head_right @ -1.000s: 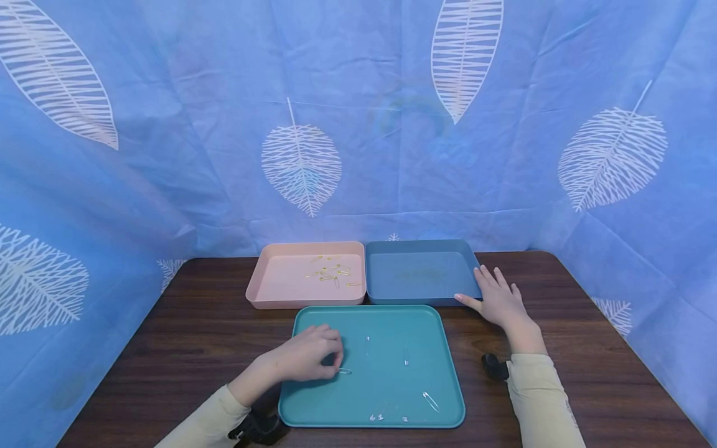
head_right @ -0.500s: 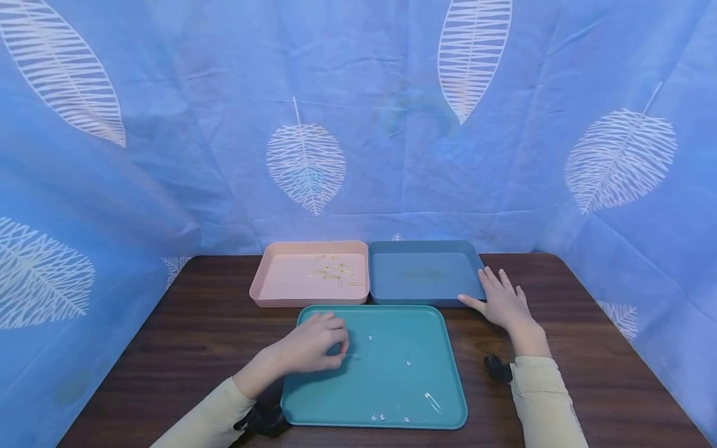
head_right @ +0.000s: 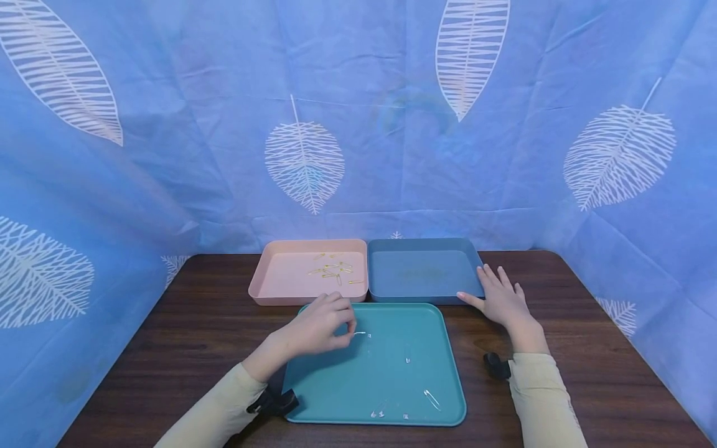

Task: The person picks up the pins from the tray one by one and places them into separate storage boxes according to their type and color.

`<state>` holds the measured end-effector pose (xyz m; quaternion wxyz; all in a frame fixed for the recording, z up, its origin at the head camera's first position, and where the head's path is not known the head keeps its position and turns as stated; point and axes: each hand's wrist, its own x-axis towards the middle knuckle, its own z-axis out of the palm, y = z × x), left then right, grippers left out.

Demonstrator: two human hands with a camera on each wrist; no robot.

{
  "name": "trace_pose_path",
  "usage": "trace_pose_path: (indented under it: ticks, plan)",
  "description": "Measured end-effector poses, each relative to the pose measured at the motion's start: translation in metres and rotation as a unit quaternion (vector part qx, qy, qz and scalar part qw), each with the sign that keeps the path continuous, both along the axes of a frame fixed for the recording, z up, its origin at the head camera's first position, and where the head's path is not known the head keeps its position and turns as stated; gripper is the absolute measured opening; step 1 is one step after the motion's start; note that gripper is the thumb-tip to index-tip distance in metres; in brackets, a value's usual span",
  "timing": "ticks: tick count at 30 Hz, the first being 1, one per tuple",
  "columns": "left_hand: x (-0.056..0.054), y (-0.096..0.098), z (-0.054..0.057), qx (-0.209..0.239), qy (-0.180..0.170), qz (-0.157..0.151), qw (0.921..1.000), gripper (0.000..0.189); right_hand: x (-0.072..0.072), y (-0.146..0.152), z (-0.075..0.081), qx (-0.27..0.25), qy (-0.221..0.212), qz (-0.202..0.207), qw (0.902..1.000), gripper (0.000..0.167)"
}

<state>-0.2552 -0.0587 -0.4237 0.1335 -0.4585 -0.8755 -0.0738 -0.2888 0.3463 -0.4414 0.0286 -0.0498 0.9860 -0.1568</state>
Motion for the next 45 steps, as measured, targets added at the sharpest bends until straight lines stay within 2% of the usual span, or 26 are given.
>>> trace_pose_path:
  ticks: [6,16,28,37,45]
  plan:
    - [-0.008,0.013,0.001,0.014,0.022,-0.001,0.9997,0.011,0.000,0.002,-0.001,0.001,0.003,-0.001,1.0000,0.101]
    - [-0.025,0.035,0.008,0.011,0.062,-0.005,0.9980,0.012,0.001,0.000,-0.001,0.000,0.001,-0.002,1.0000,0.100]
    - [-0.052,0.060,0.018,0.020,0.060,0.008,0.9980,0.009,0.000,0.001,-0.005,0.003,0.002,-0.004,1.0000,0.101]
    - [-0.073,0.078,0.024,0.055,0.063,0.009,0.9965,0.012,0.002,0.000,0.000,0.002,0.003,-0.007,1.0000,0.101]
    - [-0.094,0.091,0.025,0.044,0.053,0.045,0.9966,0.013,0.003,-0.003,0.001,0.005,0.004,-0.005,1.0000,0.099]
